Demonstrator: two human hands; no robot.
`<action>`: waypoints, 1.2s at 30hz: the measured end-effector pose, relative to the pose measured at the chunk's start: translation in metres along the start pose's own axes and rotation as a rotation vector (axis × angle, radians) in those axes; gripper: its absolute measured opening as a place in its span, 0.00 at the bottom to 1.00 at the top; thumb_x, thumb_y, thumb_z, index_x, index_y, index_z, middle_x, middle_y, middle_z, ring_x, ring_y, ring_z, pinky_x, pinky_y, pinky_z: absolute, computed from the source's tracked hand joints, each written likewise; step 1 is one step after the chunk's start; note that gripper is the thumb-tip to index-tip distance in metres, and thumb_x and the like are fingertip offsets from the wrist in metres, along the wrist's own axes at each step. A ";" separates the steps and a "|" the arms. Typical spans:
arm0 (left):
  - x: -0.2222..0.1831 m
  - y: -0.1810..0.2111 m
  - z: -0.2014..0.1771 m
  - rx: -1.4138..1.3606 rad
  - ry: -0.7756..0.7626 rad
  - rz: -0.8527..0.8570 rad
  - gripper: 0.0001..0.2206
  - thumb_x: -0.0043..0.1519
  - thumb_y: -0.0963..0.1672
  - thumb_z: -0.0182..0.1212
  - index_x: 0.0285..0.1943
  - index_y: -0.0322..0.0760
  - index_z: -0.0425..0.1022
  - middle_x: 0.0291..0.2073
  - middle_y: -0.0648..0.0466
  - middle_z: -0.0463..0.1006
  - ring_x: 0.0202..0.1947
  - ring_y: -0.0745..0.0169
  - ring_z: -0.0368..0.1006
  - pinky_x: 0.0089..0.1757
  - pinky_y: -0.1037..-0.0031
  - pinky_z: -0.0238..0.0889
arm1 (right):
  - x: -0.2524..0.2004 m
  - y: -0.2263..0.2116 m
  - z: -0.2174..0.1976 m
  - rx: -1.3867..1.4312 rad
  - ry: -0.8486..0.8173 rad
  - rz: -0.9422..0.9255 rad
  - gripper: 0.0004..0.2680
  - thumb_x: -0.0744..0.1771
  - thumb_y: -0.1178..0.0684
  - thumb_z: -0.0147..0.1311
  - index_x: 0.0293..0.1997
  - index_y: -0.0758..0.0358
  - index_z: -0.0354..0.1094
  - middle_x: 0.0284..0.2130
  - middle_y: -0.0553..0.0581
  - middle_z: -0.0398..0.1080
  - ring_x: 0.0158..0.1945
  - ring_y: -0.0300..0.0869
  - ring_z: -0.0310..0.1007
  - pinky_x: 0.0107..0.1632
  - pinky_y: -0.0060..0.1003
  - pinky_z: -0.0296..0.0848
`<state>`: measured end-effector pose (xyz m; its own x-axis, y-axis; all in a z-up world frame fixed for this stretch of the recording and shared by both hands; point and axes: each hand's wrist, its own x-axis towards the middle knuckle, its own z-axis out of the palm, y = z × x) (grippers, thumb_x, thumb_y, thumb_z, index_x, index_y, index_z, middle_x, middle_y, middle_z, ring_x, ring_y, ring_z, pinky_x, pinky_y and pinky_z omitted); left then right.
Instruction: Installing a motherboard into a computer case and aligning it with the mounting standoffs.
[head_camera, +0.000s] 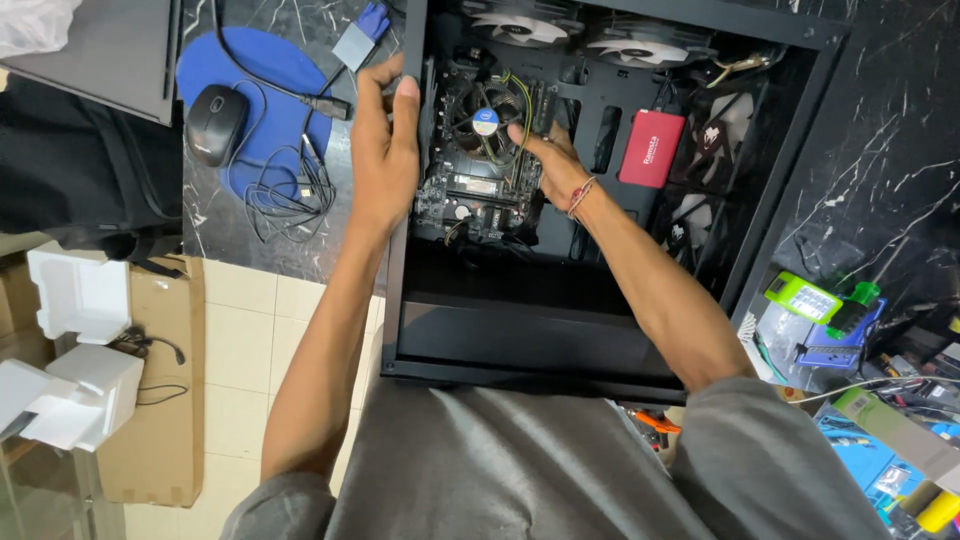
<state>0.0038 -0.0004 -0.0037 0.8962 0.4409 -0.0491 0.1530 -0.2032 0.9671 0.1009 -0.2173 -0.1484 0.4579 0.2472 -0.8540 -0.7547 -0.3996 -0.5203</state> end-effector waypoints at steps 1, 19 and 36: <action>0.000 0.002 -0.001 0.000 0.000 -0.001 0.19 0.78 0.52 0.42 0.67 0.35 0.65 0.47 0.54 0.75 0.45 0.65 0.69 0.48 0.71 0.64 | -0.010 -0.005 0.002 0.000 0.000 0.001 0.51 0.57 0.26 0.66 0.85 0.51 0.28 0.81 0.65 0.41 0.40 0.29 0.79 0.21 0.23 0.66; -0.001 0.004 -0.001 -0.026 0.007 -0.042 0.18 0.77 0.52 0.43 0.65 0.38 0.66 0.45 0.56 0.76 0.42 0.67 0.67 0.45 0.72 0.62 | 0.017 0.009 0.003 0.116 -0.020 0.032 0.57 0.54 0.30 0.69 0.83 0.51 0.17 0.83 0.60 0.18 0.85 0.52 0.19 0.78 0.69 0.28; -0.023 -0.085 -0.012 -0.195 -0.007 -0.655 0.30 0.77 0.55 0.44 0.81 0.33 0.56 0.78 0.32 0.57 0.79 0.27 0.50 0.71 0.39 0.44 | 0.070 0.066 -0.044 0.100 -0.102 -0.145 0.36 0.67 0.52 0.65 0.80 0.66 0.39 0.60 0.63 0.68 0.63 0.55 0.75 0.60 0.48 0.80</action>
<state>-0.0350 0.0168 -0.0820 0.6470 0.4134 -0.6407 0.5873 0.2655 0.7645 0.1043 -0.2652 -0.2427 0.5196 0.3856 -0.7624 -0.7295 -0.2644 -0.6309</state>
